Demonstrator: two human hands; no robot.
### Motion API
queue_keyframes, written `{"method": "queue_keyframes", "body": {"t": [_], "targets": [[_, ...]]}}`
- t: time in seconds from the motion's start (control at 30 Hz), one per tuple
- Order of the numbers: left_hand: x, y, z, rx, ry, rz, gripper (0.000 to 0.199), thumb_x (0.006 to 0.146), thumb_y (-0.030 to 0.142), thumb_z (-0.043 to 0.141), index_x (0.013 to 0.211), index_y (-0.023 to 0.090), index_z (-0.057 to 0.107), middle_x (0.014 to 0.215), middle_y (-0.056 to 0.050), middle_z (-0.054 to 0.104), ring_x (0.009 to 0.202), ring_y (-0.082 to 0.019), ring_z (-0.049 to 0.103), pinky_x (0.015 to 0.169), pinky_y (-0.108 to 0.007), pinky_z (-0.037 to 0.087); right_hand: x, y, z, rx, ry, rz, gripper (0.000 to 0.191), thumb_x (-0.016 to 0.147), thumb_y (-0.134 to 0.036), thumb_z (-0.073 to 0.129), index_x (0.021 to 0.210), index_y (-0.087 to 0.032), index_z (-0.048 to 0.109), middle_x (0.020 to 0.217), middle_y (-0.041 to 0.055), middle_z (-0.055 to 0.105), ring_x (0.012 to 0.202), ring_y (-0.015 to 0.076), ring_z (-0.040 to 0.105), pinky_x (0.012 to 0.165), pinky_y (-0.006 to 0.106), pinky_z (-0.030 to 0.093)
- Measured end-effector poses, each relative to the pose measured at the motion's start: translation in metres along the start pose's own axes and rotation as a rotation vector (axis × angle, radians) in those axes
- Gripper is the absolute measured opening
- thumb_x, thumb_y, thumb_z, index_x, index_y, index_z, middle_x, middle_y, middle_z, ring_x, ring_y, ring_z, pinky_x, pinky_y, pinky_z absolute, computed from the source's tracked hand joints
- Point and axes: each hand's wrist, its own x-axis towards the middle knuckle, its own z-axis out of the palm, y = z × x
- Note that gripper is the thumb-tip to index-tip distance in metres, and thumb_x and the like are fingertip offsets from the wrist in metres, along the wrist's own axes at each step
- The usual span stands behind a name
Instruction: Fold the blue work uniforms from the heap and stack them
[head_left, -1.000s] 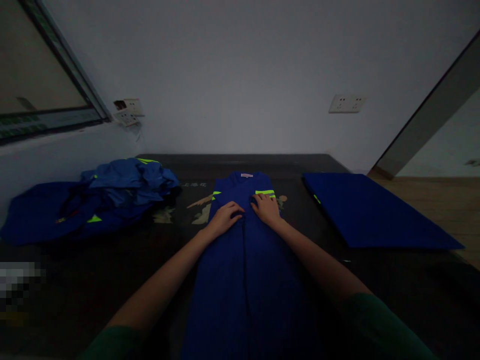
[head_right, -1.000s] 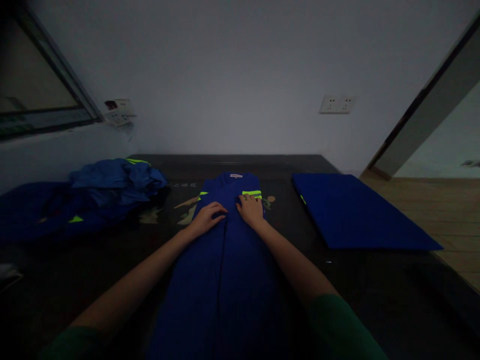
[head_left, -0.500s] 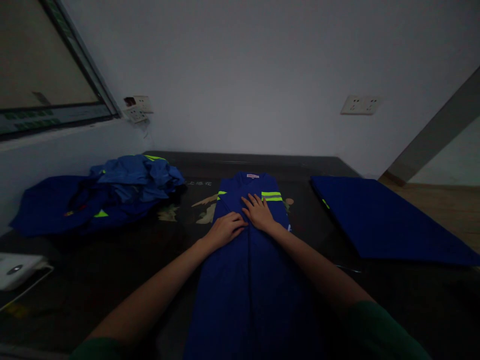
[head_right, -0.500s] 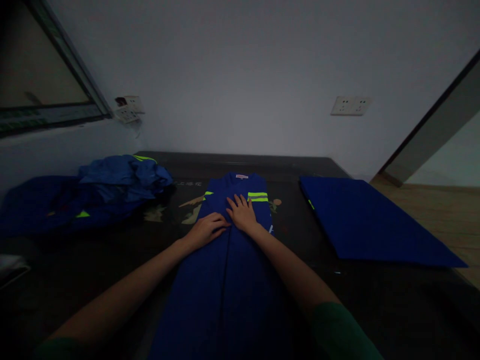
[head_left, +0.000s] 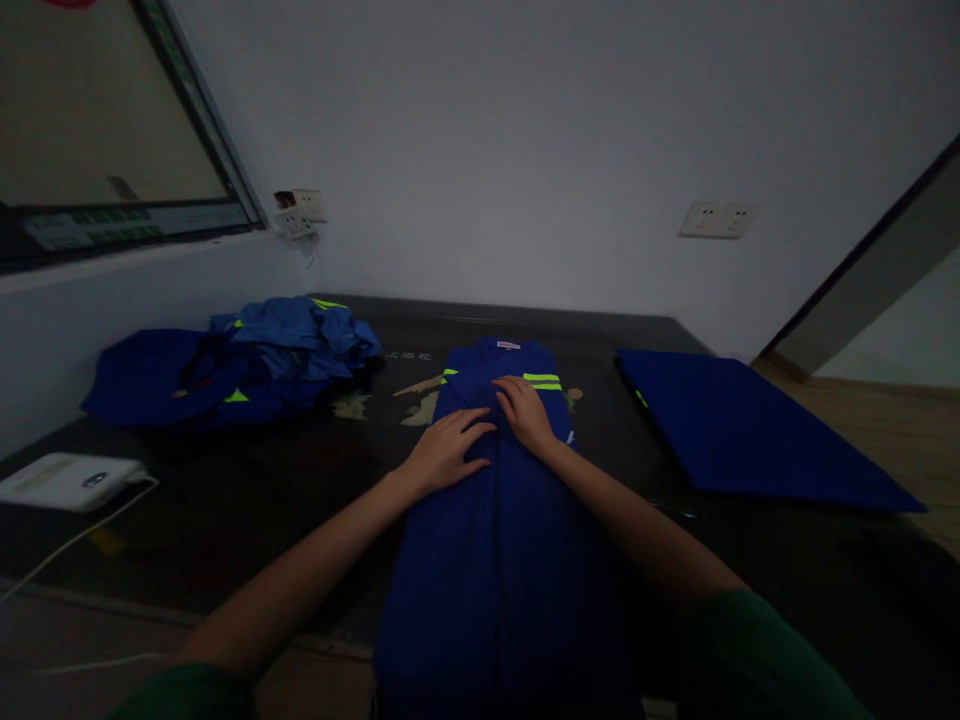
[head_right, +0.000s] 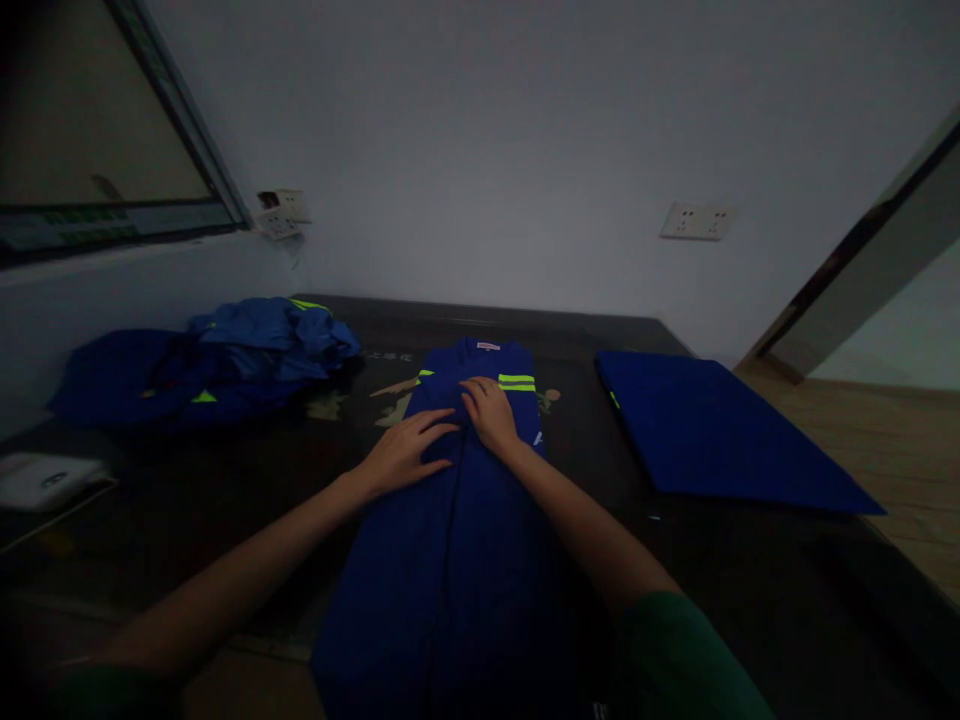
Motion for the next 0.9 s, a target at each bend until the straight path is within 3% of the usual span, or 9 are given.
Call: {"method": "queue_keyframes", "body": {"t": [0.1, 0.2, 0.3, 0.37, 0.47, 0.53, 0.6, 0.7, 0.9], "targets": [[-0.055, 0.026, -0.027, -0.062, -0.087, 0.084, 0.037, 0.091, 0.038, 0.056, 0.125, 0.025, 0.055, 0.133, -0.007, 0.056, 0.123, -0.021, 0.052, 0.107, -0.038, 0.038, -0.041, -0.016, -0.046, 0.157, -0.032, -0.045, 0.031, 0.096, -0.025, 0.040, 0.117, -0.018, 0.062, 0.122, 0.0112, 0.061, 0.119, 0.0213, 0.052, 0.104, 0.040, 0.041], [-0.119, 0.043, -0.041, -0.128, -0.251, 0.263, 0.055, 0.085, 0.046, 0.062, 0.135, 0.028, 0.048, 0.137, -0.007, 0.054, 0.126, -0.022, 0.050, 0.109, -0.038, 0.037, -0.107, -0.033, -0.104, 0.254, -0.315, -0.136, 0.026, 0.095, -0.025, 0.044, 0.112, -0.024, 0.064, 0.111, 0.0071, 0.066, 0.107, 0.0191, 0.060, 0.097, 0.038, 0.048], [-0.167, 0.045, -0.035, -0.067, -0.311, 0.323, 0.075, 0.079, 0.042, 0.070, 0.145, 0.034, 0.036, 0.150, -0.008, 0.039, 0.135, -0.027, 0.041, 0.111, -0.044, 0.035, -0.183, -0.045, -0.153, 0.280, -0.584, -0.136, 0.029, 0.093, -0.027, 0.051, 0.120, -0.031, 0.060, 0.123, 0.0055, 0.063, 0.111, 0.0166, 0.061, 0.093, 0.031, 0.052], [-0.184, 0.044, -0.025, 0.029, -0.277, 0.293, 0.073, 0.083, 0.026, 0.067, 0.146, 0.039, 0.032, 0.153, -0.007, 0.033, 0.137, -0.027, 0.037, 0.110, -0.045, 0.037, -0.229, -0.047, -0.168, 0.209, -0.636, -0.152, 0.046, 0.090, -0.029, 0.055, 0.136, -0.035, 0.049, 0.137, 0.0071, 0.054, 0.118, 0.0180, 0.057, 0.091, 0.030, 0.053], [-0.192, 0.046, -0.011, 0.155, -0.178, 0.244, 0.073, 0.088, 0.003, 0.051, 0.146, 0.042, 0.029, 0.154, -0.005, 0.032, 0.138, -0.024, 0.036, 0.111, -0.046, 0.034, -0.278, -0.044, -0.157, -0.081, -0.507, -0.205, 0.067, 0.087, -0.022, 0.054, 0.148, -0.034, 0.030, 0.153, 0.0082, 0.034, 0.137, 0.0258, 0.037, 0.102, 0.044, 0.047], [-0.192, 0.051, -0.006, 0.199, -0.151, 0.228, 0.072, 0.090, 0.000, 0.046, 0.148, 0.038, 0.026, 0.153, -0.007, 0.031, 0.139, -0.024, 0.034, 0.113, -0.047, 0.032, -0.293, -0.044, -0.138, -0.284, -0.362, -0.227, 0.076, 0.083, -0.008, 0.050, 0.149, -0.037, 0.027, 0.156, 0.0062, 0.025, 0.143, 0.0297, 0.022, 0.108, 0.057, 0.036], [-0.192, 0.058, -0.004, 0.213, -0.149, 0.244, 0.068, 0.092, 0.003, 0.044, 0.149, 0.034, 0.025, 0.153, -0.009, 0.031, 0.140, -0.024, 0.033, 0.114, -0.047, 0.031, -0.294, -0.050, -0.121, -0.407, -0.285, -0.223, 0.084, 0.078, 0.003, 0.046, 0.149, -0.038, 0.025, 0.158, 0.0057, 0.020, 0.144, 0.0299, 0.017, 0.110, 0.062, 0.028], [-0.192, 0.065, -0.002, 0.191, -0.150, 0.308, 0.065, 0.093, 0.005, 0.044, 0.149, 0.035, 0.026, 0.153, -0.008, 0.033, 0.139, -0.023, 0.035, 0.114, -0.045, 0.031, -0.281, -0.061, -0.111, -0.427, -0.301, -0.284, 0.085, 0.079, 0.005, 0.045, 0.149, -0.037, 0.023, 0.157, 0.0065, 0.021, 0.144, 0.0289, 0.018, 0.110, 0.064, 0.024], [-0.191, 0.064, -0.008, 0.108, -0.169, 0.453, 0.063, 0.093, 0.007, 0.047, 0.144, 0.041, 0.034, 0.148, -0.003, 0.042, 0.136, -0.020, 0.040, 0.113, -0.042, 0.035, -0.259, -0.067, -0.127, -0.188, -0.487, -0.534, 0.074, 0.086, -0.004, 0.053, 0.145, -0.042, 0.029, 0.152, 0.0028, 0.034, 0.141, 0.0242, 0.028, 0.111, 0.063, 0.022]]}}
